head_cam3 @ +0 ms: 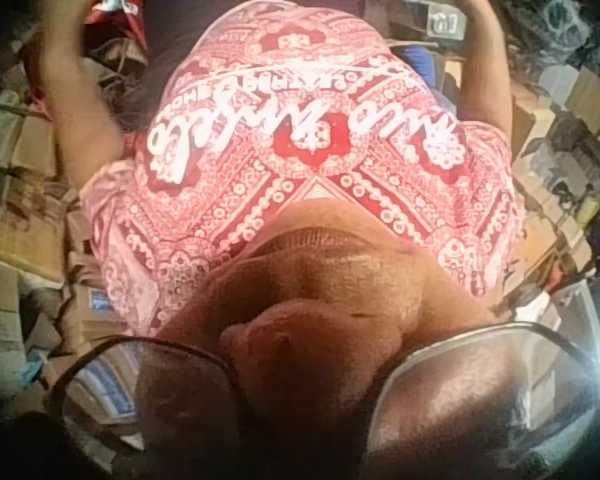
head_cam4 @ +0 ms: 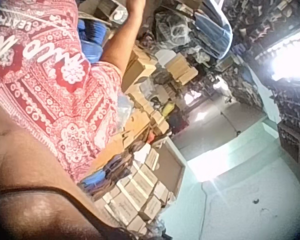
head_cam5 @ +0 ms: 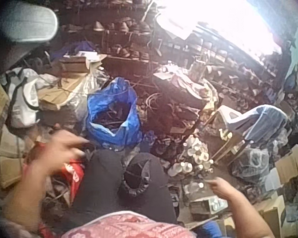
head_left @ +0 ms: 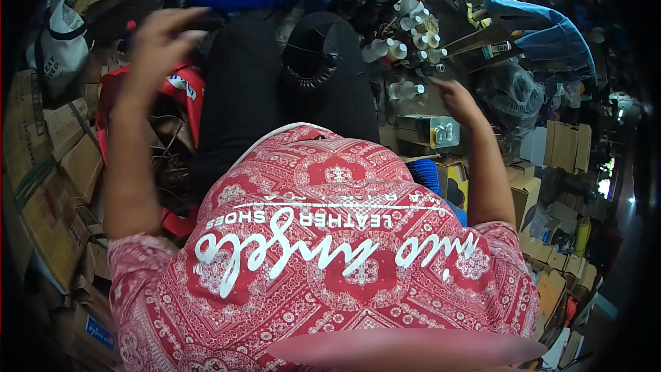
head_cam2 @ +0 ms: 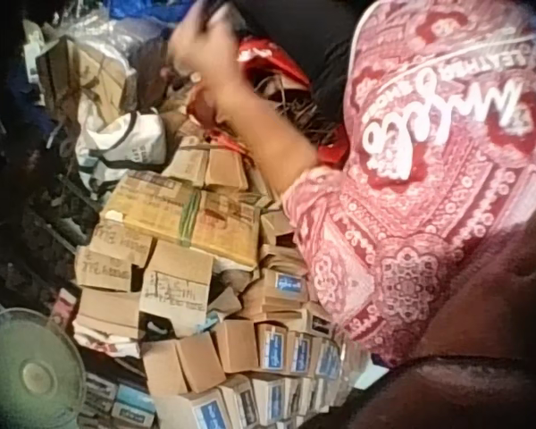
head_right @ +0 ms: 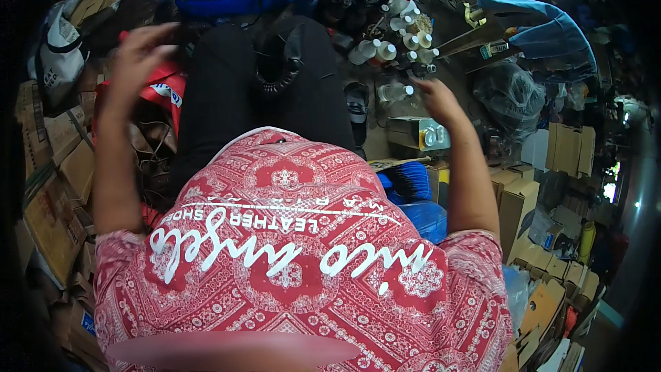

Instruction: The person hand-stitches a black leather shoe component using a needle and thread.

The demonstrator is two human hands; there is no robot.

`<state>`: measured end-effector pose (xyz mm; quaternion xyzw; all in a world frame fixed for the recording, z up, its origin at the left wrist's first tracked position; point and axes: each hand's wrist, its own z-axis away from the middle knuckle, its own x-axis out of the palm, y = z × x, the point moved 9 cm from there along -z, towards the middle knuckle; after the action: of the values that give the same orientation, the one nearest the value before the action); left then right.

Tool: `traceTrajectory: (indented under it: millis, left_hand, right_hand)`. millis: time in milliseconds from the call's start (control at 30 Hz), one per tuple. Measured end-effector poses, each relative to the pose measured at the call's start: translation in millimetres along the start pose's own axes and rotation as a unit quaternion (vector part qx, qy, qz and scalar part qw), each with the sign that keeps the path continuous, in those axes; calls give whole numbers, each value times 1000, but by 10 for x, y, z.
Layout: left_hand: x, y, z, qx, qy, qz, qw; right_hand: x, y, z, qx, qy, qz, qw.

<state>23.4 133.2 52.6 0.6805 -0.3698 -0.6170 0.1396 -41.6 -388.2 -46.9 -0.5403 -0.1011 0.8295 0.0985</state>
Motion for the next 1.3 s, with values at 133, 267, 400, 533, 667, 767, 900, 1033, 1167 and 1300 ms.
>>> traceTrajectory:
  millis: [133, 267, 400, 533, 667, 767, 900, 1033, 1167, 1300]
  left_hand:
    - [1034, 804, -242, 70, -128, 215, 966]
    - [1491, 806, -453, 82, -200, 202, 955]
    - [1609, 886, -496, 36, -292, 190, 937]
    - [1661, 841, -502, 17, -290, 241, 926]
    - [1782, 769, -455, -36, -327, 327, 886]
    - [1835, 741, -421, -46, -334, 357, 871]
    - [1879, 734, -351, -60, -389, 380, 837]
    - [1836, 777, -334, -47, -398, 380, 834]
    - [1860, 801, -340, -25, -411, 375, 831]
    - [1884, 832, -345, 2, -421, 329, 845]
  right_hand:
    - [-264, -1649, -118, -134, 43, -260, 955]
    - [-511, -2466, -127, -304, 77, -108, 944]
    - [-465, -2443, -239, -289, 68, -102, 950]
    - [-462, -2494, -271, -296, 48, -95, 949]
    - [-341, -2482, -279, -307, 36, -118, 944]
    - [-264, -2408, -237, -292, 51, -175, 939]
    - [-214, -2333, -148, -281, 100, -203, 933]
    - [-253, -2390, -51, -281, 126, -147, 940]
    - [-343, -2503, 46, -312, 145, -106, 933]
    - [-367, -2717, 124, -344, 129, 47, 929]
